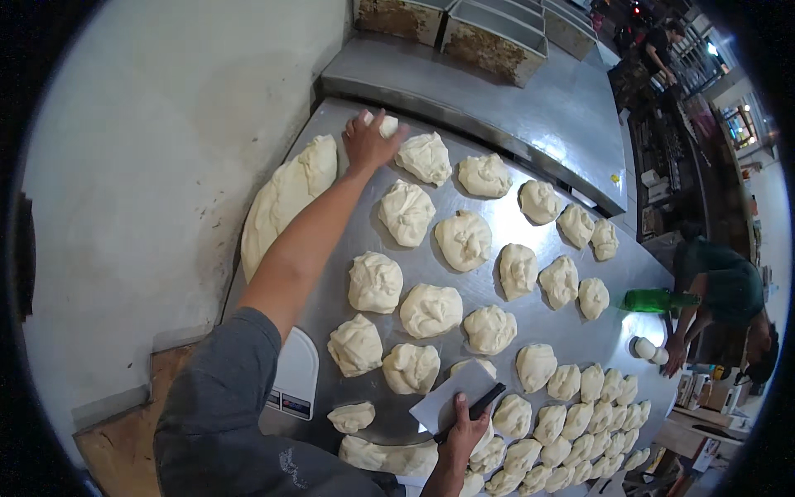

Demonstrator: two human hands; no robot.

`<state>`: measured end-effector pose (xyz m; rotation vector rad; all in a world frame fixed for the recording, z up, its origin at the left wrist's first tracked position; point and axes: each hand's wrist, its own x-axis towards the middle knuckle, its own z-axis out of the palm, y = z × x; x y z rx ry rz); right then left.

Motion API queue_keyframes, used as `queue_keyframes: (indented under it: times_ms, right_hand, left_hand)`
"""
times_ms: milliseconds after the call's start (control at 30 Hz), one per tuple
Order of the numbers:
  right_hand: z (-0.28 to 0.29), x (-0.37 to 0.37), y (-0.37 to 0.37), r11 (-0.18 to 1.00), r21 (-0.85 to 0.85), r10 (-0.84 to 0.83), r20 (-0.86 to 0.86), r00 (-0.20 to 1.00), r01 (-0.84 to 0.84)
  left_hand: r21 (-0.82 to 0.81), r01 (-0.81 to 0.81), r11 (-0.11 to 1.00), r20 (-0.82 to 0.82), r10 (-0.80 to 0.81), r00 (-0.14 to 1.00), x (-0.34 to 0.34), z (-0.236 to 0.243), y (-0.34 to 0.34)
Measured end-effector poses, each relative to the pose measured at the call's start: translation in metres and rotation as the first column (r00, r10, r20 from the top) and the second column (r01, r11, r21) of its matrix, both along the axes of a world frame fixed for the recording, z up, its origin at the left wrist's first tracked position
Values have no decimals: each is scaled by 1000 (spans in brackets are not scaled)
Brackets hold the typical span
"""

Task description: Portioning and shaping bread dough on a metal workbench in a bakery.

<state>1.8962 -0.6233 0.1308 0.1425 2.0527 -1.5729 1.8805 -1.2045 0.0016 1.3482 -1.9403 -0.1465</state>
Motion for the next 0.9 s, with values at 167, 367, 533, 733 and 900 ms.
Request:
queue_keyframes:
  times_ms: [167, 367, 533, 733, 900]
  right_hand:
    - [2, 6, 4, 999, -49, -13, 4, 1000, 13]
    - [7, 19, 32, 997, -73, -23, -30, 999, 21]
    - [28, 32, 75, 999, 22, -32, -9, 999, 32]
    - [59, 59, 109, 997, 47, 59, -114, 992, -54]
    - [41, 89, 151, 958, 98, 281, -161, 946, -268]
  left_hand:
    - [100, 46, 994, 29, -49, 998, 24, -11, -32]
    - [131, 23, 991, 71, -32, 997, 35, 26, 42]
    - [71, 443, 894, -224, -419, 880, 118, 44, 248]
    - [272, 775, 570, -347, -694, 631, 253, 103, 482]
    - [389, 833, 394, -175, -856, 487, 294, 95, 577]
